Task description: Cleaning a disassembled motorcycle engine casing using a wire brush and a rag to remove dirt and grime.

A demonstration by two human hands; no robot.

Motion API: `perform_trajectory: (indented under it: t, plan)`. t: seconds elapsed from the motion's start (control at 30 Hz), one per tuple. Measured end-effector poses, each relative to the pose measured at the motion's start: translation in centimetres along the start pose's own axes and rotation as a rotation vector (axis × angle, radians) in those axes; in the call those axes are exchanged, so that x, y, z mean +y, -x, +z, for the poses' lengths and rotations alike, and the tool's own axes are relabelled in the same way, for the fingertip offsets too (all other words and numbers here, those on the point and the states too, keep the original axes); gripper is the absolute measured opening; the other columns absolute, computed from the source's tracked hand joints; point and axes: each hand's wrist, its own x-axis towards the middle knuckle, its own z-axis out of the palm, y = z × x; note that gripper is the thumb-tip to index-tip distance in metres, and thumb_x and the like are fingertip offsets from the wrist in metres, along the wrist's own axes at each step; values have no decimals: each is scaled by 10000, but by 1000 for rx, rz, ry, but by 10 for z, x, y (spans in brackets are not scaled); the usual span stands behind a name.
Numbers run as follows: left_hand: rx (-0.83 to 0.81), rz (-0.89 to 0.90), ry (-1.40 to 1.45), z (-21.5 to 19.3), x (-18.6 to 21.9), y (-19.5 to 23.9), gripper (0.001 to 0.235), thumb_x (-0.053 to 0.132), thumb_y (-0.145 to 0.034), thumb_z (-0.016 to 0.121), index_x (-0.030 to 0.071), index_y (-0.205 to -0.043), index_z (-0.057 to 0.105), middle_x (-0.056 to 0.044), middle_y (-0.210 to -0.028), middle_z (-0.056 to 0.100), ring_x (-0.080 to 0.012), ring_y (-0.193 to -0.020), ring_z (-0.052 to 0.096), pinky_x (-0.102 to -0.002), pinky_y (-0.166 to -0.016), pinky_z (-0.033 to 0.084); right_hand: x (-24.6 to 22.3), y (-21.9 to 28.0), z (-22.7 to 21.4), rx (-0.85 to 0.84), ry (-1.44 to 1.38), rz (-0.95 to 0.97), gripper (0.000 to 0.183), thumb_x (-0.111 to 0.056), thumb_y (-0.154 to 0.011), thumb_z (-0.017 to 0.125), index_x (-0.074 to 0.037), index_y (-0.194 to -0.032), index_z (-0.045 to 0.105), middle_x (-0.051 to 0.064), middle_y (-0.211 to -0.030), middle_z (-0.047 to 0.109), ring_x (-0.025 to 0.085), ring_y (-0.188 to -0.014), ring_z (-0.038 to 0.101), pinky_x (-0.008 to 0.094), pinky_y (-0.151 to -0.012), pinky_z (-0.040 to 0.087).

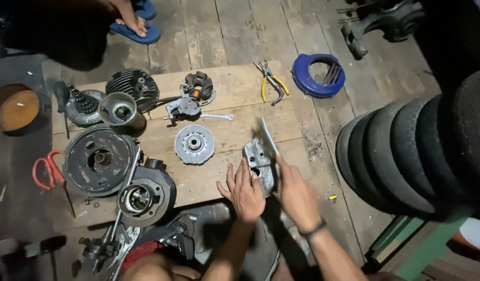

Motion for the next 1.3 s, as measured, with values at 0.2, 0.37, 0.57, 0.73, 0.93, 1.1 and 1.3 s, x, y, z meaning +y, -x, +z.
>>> perform_trajectory:
  t: [0.2,0.37,0.57,0.73,0.93,1.1,1.3]
  plan:
    - [-2,23,-22,-3,-2,-1,565,307,-986,448,163,-1532,445,-9,-1531,514,-282,-1511,260,-672,-1122,-13,-17,-63,2,10,17,33,530,-227,-1006,405,-335,-1525,412,100,-1015,593,497,-705,695,589,-712,604]
    - [8,32,-19,-2,-2,0,575,299,-977,456,165,-1536,439,-3,-1538,508,-273,-1510,260,-672,-1123,-6,-11,30,-15,-168,-61,136,530,-240,-1016,381,-309,-1542,377,97,-1037,624,460,-748,719,578,-703,616]
    - [108,126,-55,5,-7,0,590,284,-941,479,114,-1506,463,-37,-1469,576,-323,-1474,322,-716,-1121,-6,-25,-24,-10,76,-61,14,534,-188,-937,496,-187,-1471,463,106,-1121,630,405,-630,648,526,-522,514]
    - [84,125,-67,6,-8,-4,603,290,-934,477,98,-1505,458,-53,-1459,577,-320,-1483,303,-708,-1124,-11,-36,-60,-10,106,14,28,507,-221,-980,452,-181,-1486,450,159,-1010,633,432,-633,669,568,-570,544]
    - [128,118,-43,5,-3,-6,594,251,-918,517,100,-1491,486,-38,-1445,599,-314,-1471,340,-703,-1136,-6,-21,40,-25,-70,-36,57,641,-151,-906,505,-201,-1533,378,80,-1116,616,367,-719,668,490,-551,538]
    - [50,42,-24,7,-7,0,581,308,-979,452,176,-1544,443,9,-1526,525,-275,-1511,270,-673,-1130,-9,-16,-29,2,-126,14,75,623,-171,-962,421,-277,-1571,345,114,-1135,583,491,-814,708,595,-743,604]
    - [45,23,-40,3,-3,-1,576,313,-954,475,191,-1518,472,25,-1499,543,-269,-1499,290,-673,-1135,21,-17,-57,10,-74,18,60,589,-184,-954,422,-236,-1540,386,118,-1158,572,514,-724,702,588,-700,602]
